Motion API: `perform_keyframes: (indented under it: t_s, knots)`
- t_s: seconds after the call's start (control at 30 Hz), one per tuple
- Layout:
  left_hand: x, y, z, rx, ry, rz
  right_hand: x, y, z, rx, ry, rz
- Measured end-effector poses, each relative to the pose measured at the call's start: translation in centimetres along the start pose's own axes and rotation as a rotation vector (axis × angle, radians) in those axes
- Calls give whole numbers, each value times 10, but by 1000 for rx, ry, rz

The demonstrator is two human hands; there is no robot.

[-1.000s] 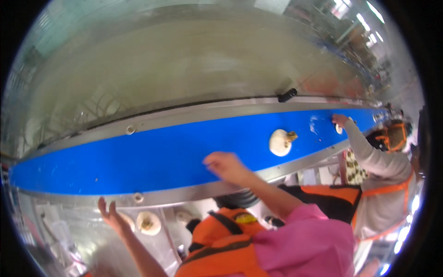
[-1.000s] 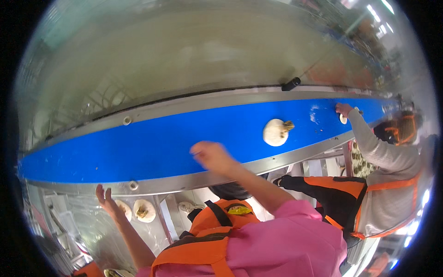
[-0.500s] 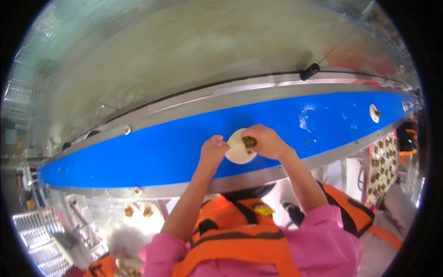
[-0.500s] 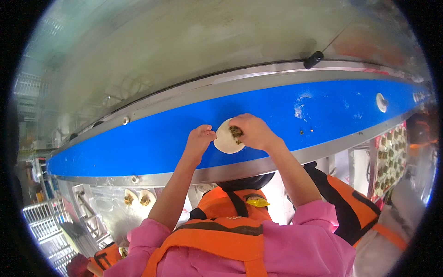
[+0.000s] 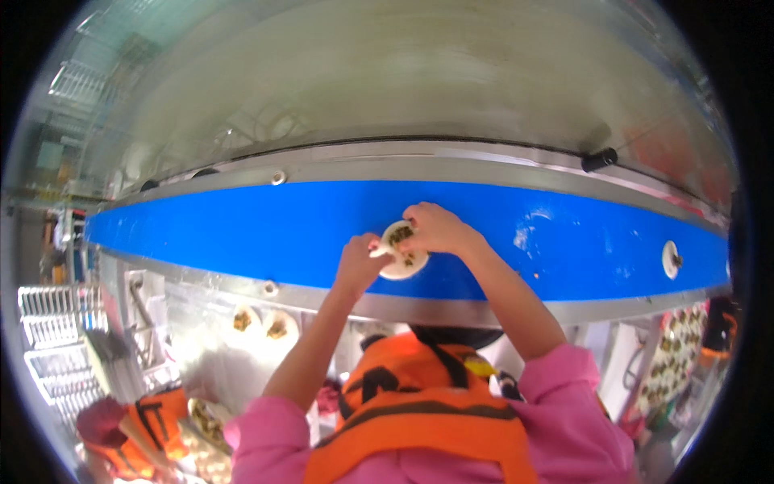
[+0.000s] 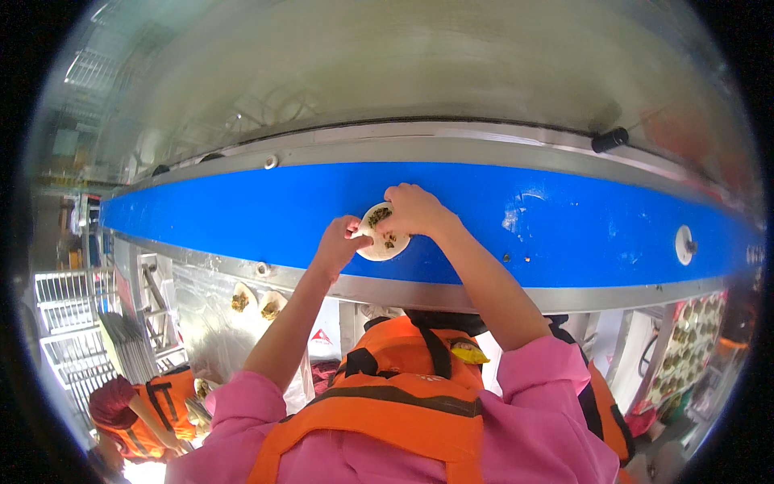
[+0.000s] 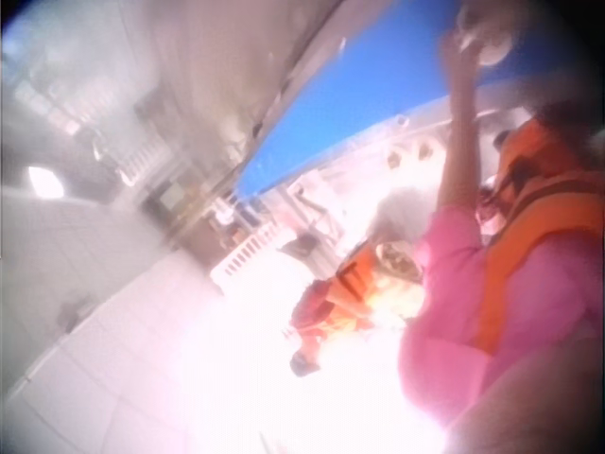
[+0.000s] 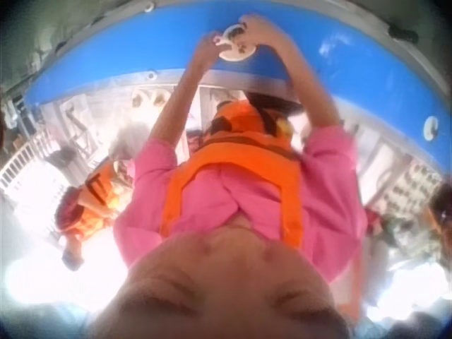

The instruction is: The person places filling onto round dough discs on a blue conveyor belt, then folds and pleats the dough to seal the dumplings. Completed dumplings are placed on a tray while the conveyor continues to move.

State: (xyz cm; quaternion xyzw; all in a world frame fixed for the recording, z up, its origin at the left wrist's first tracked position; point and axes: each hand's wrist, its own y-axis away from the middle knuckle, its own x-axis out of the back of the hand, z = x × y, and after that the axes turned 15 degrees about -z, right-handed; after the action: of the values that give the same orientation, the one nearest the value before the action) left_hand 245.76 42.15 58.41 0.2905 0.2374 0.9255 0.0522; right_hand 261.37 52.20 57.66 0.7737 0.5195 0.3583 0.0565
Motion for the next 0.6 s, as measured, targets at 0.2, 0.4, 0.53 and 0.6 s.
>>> perform_keyframes:
  t_s: [0.2, 0.4, 0.53, 0.6]
  knots:
    - [-37, 10, -9, 231, 294, 123, 13, -13, 10, 116, 179, -38]
    - [-79, -16, 3, 173, 192, 355, 24, -12, 44, 126, -147, -154]
    - [-88, -22, 19, 279, 379, 459, 32, 6, 23, 271, 355, -120]
    - [-75, -21, 26, 211, 909, 347, 40, 17, -2, 179, 111, -127]
